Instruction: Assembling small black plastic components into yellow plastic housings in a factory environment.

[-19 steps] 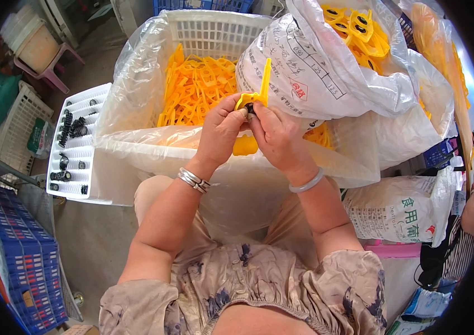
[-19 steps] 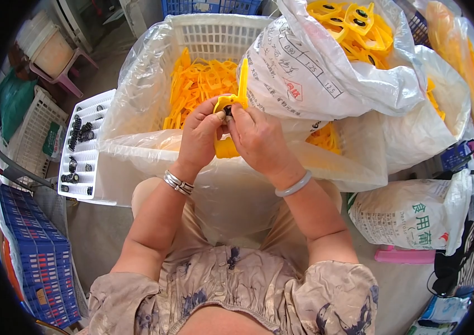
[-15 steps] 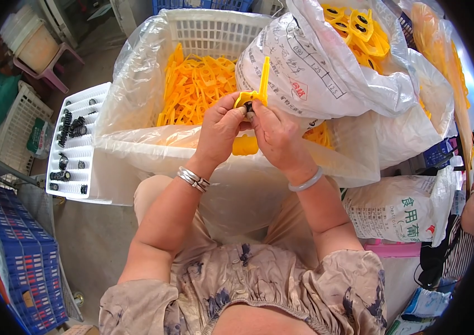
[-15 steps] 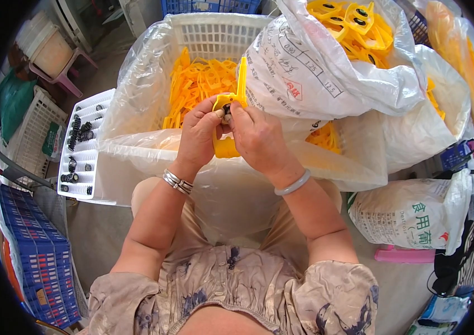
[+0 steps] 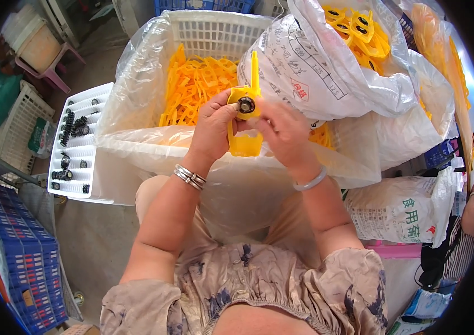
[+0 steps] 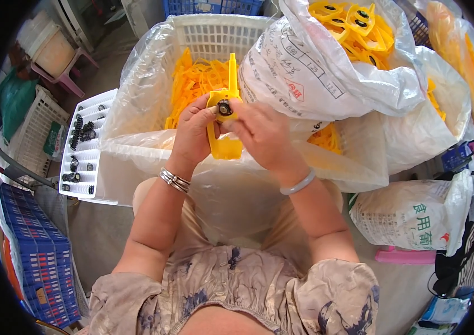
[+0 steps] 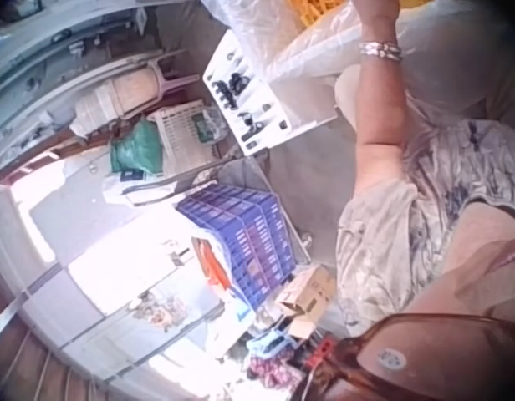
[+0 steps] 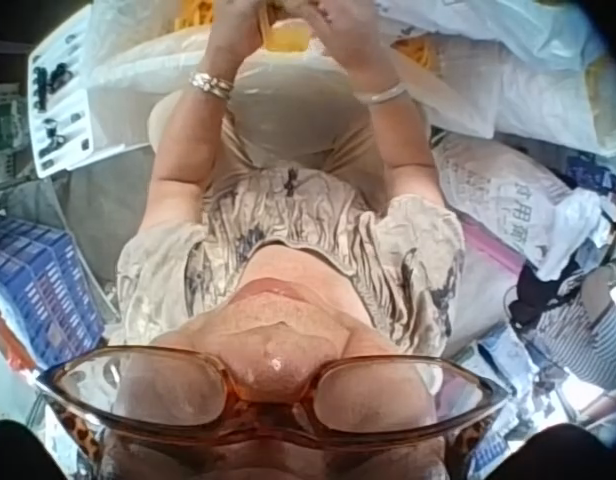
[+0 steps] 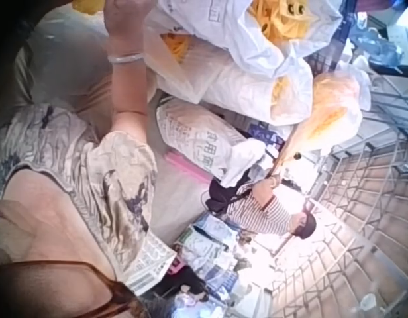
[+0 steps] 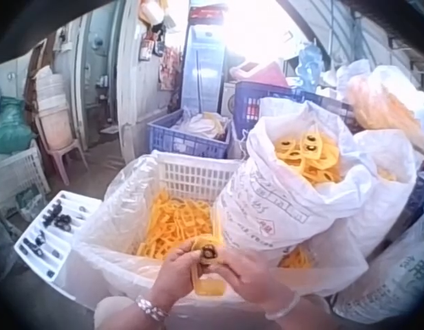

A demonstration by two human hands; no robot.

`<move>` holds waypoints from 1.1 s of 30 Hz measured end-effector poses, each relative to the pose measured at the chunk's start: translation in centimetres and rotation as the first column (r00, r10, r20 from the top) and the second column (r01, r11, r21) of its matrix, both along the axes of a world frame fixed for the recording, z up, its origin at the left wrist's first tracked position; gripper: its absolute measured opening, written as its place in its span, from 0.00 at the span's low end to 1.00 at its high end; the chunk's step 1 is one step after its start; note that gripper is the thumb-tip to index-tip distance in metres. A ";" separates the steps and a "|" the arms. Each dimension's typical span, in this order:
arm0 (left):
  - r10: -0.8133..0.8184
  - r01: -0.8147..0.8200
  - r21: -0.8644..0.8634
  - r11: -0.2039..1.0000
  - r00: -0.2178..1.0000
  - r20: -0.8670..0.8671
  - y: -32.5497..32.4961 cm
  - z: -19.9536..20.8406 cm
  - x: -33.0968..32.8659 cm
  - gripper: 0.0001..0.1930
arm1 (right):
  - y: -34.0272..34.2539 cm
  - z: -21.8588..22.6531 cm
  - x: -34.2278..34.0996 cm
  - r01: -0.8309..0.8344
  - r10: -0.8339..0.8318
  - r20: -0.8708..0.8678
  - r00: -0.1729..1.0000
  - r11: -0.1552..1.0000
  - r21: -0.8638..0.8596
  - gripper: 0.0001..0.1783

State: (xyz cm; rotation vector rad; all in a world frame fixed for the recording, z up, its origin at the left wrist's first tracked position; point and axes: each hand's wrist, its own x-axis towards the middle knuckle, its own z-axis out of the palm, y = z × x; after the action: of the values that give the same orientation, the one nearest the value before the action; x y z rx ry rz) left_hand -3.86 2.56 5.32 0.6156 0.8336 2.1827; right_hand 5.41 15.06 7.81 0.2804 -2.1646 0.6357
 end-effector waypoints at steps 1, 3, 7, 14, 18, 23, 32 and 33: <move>0.007 -0.007 0.001 1.000 0.999 0.043 -0.1 0.4 -0.1 0.16 | 0.2 0.2 0.0 0.000 0.000 -0.001 1.000 1.000 0.001 0.16; 0.018 -0.018 0.001 1.000 0.999 0.027 -0.4 0.7 0.0 0.15 | 0.4 0.7 0.2 0.030 -0.012 0.046 0.999 0.912 -0.408 0.17; 0.058 -0.057 -0.049 0.997 0.998 0.030 -0.3 1.0 0.3 0.14 | 0.4 -0.5 -0.3 -0.005 0.139 0.165 0.977 0.778 -0.628 0.17; 0.110 -0.116 -0.116 0.986 0.992 -0.058 0.1 0.1 0.6 0.16 | 0.1 -0.7 -0.8 0.012 -0.011 -0.019 1.000 0.999 0.045 0.18; 0.018 -0.016 -0.054 0.998 1.000 0.025 -0.3 0.8 0.6 0.19 | 0.2 -0.8 -1.0 0.041 -0.039 -0.039 0.998 0.998 0.051 0.18; -0.099 0.097 0.026 0.995 0.992 0.080 -0.6 0.8 0.6 0.23 | 0.5 -1.0 -0.9 0.032 -0.031 0.011 0.999 0.999 -0.038 0.16; -0.235 0.231 0.065 0.971 0.970 0.062 -0.5 0.5 0.5 0.26 | 0.6 -0.4 -0.4 0.004 -0.002 0.014 1.000 0.993 -0.117 0.13; -0.254 0.248 0.083 0.965 0.964 0.073 -0.4 0.5 0.4 0.26 | 0.6 -0.2 -0.4 -0.021 0.022 0.002 1.000 0.996 -0.088 0.13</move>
State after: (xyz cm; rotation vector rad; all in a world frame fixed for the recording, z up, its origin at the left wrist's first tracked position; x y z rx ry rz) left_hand -3.48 2.12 5.78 0.6261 0.5990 1.9986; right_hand 5.04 15.68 7.61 0.2561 -2.1321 0.7416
